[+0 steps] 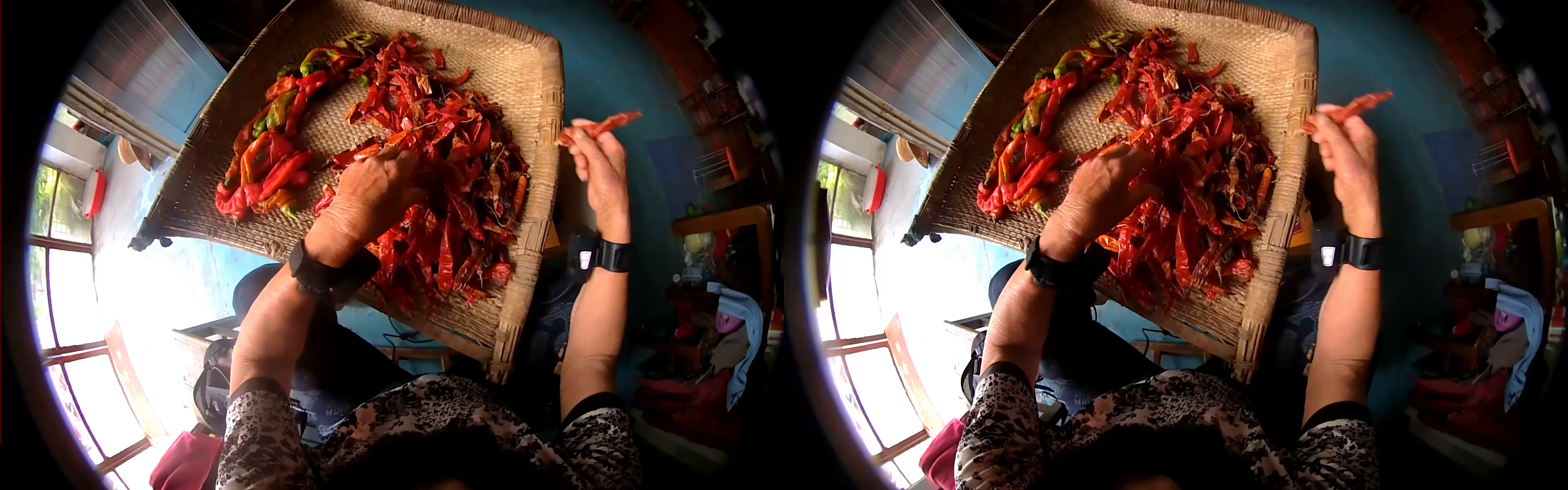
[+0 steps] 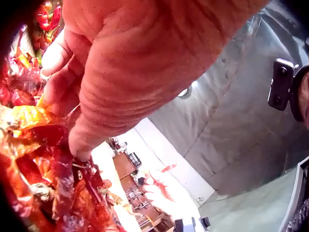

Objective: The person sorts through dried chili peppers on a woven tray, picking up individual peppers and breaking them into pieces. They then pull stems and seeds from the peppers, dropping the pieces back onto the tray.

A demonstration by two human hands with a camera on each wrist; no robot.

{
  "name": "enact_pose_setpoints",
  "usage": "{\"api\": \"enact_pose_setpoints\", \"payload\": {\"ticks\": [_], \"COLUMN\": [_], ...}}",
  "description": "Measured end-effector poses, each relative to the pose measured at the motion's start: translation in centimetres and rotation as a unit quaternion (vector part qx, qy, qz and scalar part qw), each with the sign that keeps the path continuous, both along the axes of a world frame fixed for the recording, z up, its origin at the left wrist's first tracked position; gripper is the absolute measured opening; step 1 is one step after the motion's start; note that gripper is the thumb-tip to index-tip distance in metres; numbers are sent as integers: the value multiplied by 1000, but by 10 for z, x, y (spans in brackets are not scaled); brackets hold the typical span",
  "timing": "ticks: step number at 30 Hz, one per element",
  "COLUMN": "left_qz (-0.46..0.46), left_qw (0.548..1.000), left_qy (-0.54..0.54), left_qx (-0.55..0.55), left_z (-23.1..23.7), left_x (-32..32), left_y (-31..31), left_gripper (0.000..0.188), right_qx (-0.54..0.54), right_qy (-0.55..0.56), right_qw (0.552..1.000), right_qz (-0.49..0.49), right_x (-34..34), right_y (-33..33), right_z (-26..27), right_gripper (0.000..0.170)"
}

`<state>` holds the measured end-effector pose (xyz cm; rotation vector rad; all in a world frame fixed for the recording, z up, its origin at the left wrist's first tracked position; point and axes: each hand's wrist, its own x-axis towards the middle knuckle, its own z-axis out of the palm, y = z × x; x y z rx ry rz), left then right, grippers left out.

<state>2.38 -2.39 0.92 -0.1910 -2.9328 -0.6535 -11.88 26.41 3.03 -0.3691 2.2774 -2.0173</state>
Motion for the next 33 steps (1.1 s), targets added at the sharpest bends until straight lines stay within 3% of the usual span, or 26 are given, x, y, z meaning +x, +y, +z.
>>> {"api": "enact_pose_setpoints", "payload": {"ticks": [4,5,6,7,9,10,11,13,14,17,21,23,25,29,31,33], "left_qz": [-12,-3,5,4,60,68,67,61,61,55,48,48,64,106,109,90], "left_qw": [999,1000,999,999,995,992,993,986,986,988,987,986,974,975,973,984], "left_qy": [11,17,22,22,48,59,59,60,60,81,43,52,63,58,58,39], "left_qx": [-37,-2,34,34,70,84,83,143,141,118,148,149,207,185,194,149], "left_z": [-17,-17,-16,-15,-6,0,4,8,7,7,12,12,11,18,10,0], "left_x": [-2,-3,-4,-5,-9,-9,-9,-10,-11,-12,-8,-7,-8,-8,-9,-13], "left_y": [-12,-16,-17,-17,-17,-16,-15,-13,-14,-13,-14,-18,-24,-38,-43,-47], "left_gripper": [22,20,18,18,17,18,18,20,20,21,21,21,20,17,16,16], "right_qx": [86,256,418,418,375,345,317,160,198,284,328,382,343,204,44,-28], "right_qy": [-32,27,84,84,192,197,219,224,181,327,317,359,364,317,190,127], "right_qw": [994,962,896,896,891,912,922,954,950,882,868,834,847,915,967,984], "right_qz": [-56,-91,-122,-124,-170,-103,-31,118,159,187,197,169,180,144,163,124], "right_x": [-37,-47,-45,-41,-27,-24,-3,15,28,34,31,27,25,26,32,32], "right_y": [66,79,77,73,51,39,12,-23,-40,-69,-87,-91,-93,-91,-84,-70], "right_z": [-34,-45,-42,-42,-42,-39,-19,-29,-19,-22,-33,-39,-37,-31,-22,-11], "right_gripper": [28,30,31,31,35,39,35,19,18,24,26,24,14,12,10,13]}}
